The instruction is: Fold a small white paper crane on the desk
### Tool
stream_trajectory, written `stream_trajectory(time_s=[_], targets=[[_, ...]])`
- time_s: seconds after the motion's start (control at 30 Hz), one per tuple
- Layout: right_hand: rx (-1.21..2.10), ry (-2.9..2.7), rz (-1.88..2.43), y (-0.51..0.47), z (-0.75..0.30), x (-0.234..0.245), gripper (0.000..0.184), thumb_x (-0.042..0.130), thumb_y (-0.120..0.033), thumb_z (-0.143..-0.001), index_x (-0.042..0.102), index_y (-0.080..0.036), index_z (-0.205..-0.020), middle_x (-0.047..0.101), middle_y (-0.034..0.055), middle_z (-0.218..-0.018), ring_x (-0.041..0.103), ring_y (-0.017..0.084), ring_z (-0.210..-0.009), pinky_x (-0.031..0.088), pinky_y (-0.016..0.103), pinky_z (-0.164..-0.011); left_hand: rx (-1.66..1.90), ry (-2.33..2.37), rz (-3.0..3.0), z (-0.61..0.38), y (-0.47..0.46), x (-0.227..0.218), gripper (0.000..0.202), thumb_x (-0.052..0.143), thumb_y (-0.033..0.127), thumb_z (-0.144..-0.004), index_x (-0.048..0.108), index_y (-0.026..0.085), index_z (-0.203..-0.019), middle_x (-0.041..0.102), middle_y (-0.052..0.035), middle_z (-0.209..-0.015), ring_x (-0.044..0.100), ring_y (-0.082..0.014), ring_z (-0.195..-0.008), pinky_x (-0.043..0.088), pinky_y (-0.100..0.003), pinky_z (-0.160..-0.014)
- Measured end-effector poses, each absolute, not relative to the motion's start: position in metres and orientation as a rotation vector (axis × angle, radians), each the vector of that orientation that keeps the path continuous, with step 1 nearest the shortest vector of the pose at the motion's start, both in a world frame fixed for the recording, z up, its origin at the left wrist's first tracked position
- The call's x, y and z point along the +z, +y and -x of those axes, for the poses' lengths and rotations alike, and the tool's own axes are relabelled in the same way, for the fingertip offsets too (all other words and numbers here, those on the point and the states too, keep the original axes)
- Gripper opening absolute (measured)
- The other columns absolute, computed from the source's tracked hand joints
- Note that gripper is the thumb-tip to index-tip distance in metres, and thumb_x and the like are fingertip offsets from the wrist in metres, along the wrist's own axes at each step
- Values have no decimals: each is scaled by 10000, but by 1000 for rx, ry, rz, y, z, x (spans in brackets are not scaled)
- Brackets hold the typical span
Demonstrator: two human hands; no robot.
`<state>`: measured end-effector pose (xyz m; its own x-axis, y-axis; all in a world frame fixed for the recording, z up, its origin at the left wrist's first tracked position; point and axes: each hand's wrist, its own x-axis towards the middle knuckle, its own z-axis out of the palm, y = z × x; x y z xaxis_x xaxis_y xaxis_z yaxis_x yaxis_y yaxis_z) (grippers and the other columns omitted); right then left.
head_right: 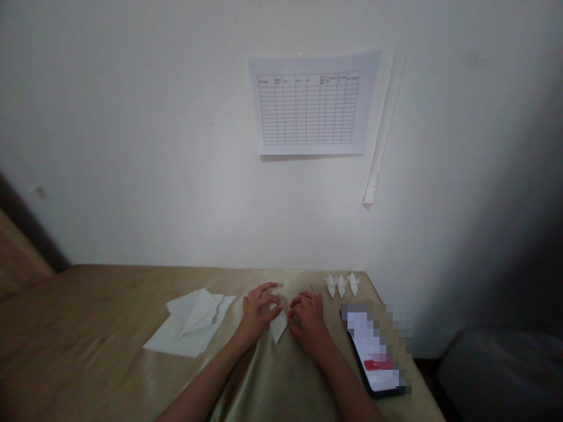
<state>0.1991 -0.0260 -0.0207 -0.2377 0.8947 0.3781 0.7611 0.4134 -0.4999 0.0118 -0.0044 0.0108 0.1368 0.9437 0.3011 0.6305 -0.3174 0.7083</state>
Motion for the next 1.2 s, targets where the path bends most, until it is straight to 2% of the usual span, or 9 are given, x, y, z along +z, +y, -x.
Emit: stream_trajectory(time_s=[0.27,0.53,0.73,0.97,1.1,1.2], targets=[[250,-2037,1393,-25,-200,-20,105,617,-201,-885,713,-239,-901,667,44,-1167,442,264,-1288,225,503,-1156,1048,1532,-2006,-10,-1,6,58,774,301,-784,794,337,-825,605,14,-1405,454,-303,-1346,229,-628,-1167],[193,-2016,1392,-26,-199,-24,107,641,-203,-842,722,-262,-880,640,57,-1191,440,278,-1291,201,554,-1173,1049,1500,-1996,-12,-6,8,30,795,317,-769,796,330,-796,627,7,-1379,473,-298,-1337,248,-614,-1176],[192,-1994,1379,-25,-198,-23,97,633,-212,-865,717,-260,-879,644,56,-1162,481,263,-1225,256,515,-1139,1081,1502,-1994,-13,-6,9,27,795,333,-772,798,340,-797,647,14,-1348,497,-293,-1327,273,-589,-1178],[212,-2000,1405,-22,-202,-27,110,611,-214,-874,714,-250,-888,641,63,-1181,470,271,-1238,236,528,-1159,1047,1527,-2000,-12,-6,10,33,793,331,-781,802,348,-807,637,10,-1364,480,-312,-1337,227,-645,-1173],[215,-1996,1418,-21,-206,-26,131,598,-189,-873,712,-250,-896,645,72,-1187,481,275,-1226,301,506,-1124,1054,1549,-2017,-6,-1,7,131,763,342,-810,802,384,-928,642,-6,-1359,489,-312,-1327,242,-652,-1165],[198,-1970,1446,-20,-210,-25,148,588,-167,-871,710,-246,-896,649,78,-1184,492,274,-1207,339,483,-1094,1020,1578,-2058,1,3,6,126,743,302,-818,809,378,-894,662,-13,-1337,506,-327,-1308,241,-687,-1148]])
